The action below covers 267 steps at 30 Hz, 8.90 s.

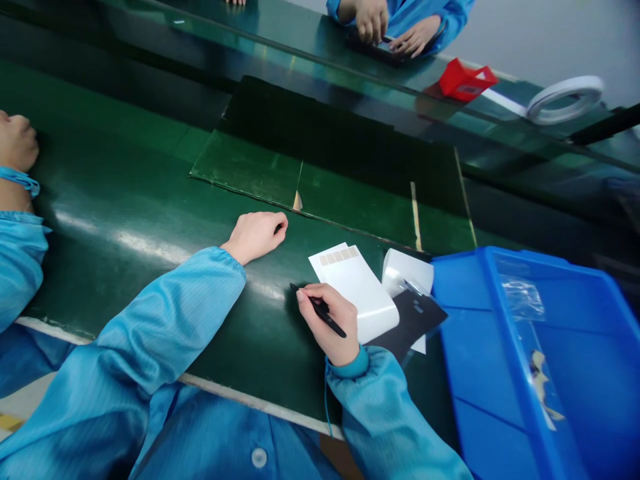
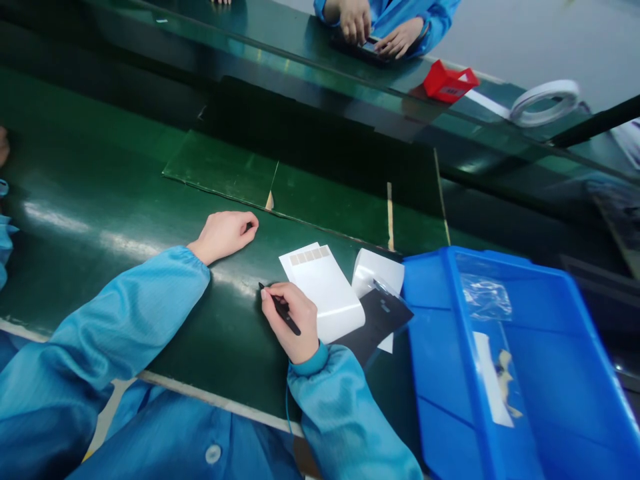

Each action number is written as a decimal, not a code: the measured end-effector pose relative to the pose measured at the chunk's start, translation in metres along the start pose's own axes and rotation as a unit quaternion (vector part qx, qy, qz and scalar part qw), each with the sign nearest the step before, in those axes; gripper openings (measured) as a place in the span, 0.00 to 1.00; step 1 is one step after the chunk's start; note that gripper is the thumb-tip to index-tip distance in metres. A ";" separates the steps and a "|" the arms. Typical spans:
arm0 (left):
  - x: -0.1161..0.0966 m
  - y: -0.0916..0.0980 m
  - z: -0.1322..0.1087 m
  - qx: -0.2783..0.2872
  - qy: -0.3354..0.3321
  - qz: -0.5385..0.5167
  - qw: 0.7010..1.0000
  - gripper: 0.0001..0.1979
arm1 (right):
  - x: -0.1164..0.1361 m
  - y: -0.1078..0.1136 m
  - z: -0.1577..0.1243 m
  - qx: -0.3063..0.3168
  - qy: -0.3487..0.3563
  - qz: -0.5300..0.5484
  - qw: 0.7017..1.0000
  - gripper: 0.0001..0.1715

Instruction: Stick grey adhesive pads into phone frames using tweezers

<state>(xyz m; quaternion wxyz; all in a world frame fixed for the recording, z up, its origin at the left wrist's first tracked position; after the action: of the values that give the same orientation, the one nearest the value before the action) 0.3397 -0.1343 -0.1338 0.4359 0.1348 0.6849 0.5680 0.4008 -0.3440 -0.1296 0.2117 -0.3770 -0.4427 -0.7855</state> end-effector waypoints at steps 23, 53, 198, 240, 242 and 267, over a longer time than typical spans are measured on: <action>-0.001 0.001 0.000 0.005 0.005 0.001 1.000 0.08 | 0.001 0.000 0.002 0.001 0.003 -0.012 1.000 0.07; 0.000 0.001 -0.001 0.000 0.002 0.002 1.000 0.08 | -0.003 -0.001 -0.001 0.005 -0.009 -0.001 1.000 0.06; -0.001 0.002 0.000 0.003 0.009 0.012 1.000 0.07 | -0.008 0.002 0.000 -0.003 -0.038 0.027 0.999 0.10; 0.000 0.002 0.000 0.001 0.006 0.014 1.000 0.08 | -0.009 0.003 0.000 -0.026 -0.049 0.025 0.998 0.11; 0.000 0.002 0.000 0.006 0.010 0.012 1.000 0.08 | -0.010 0.003 0.000 -0.022 -0.050 0.025 0.998 0.11; 0.001 0.003 0.000 0.009 0.014 0.016 1.000 0.08 | -0.010 0.007 -0.005 -0.074 -0.058 0.030 0.995 0.16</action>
<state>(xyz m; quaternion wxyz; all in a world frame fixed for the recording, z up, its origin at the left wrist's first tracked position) 0.3389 -0.1329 -0.1318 0.4159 0.1419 0.6935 0.5709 0.4098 -0.3518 -0.1353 0.1804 -0.4497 -0.3836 -0.7862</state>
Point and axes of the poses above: each hand's wrist, its own z-axis towards the middle knuckle, its own y-axis out of the back of the hand, x = y × z, the point moved 4 cm from there along z, towards the middle knuckle, and after that the axes turned 8 degrees about y, right-handed, at the moved point
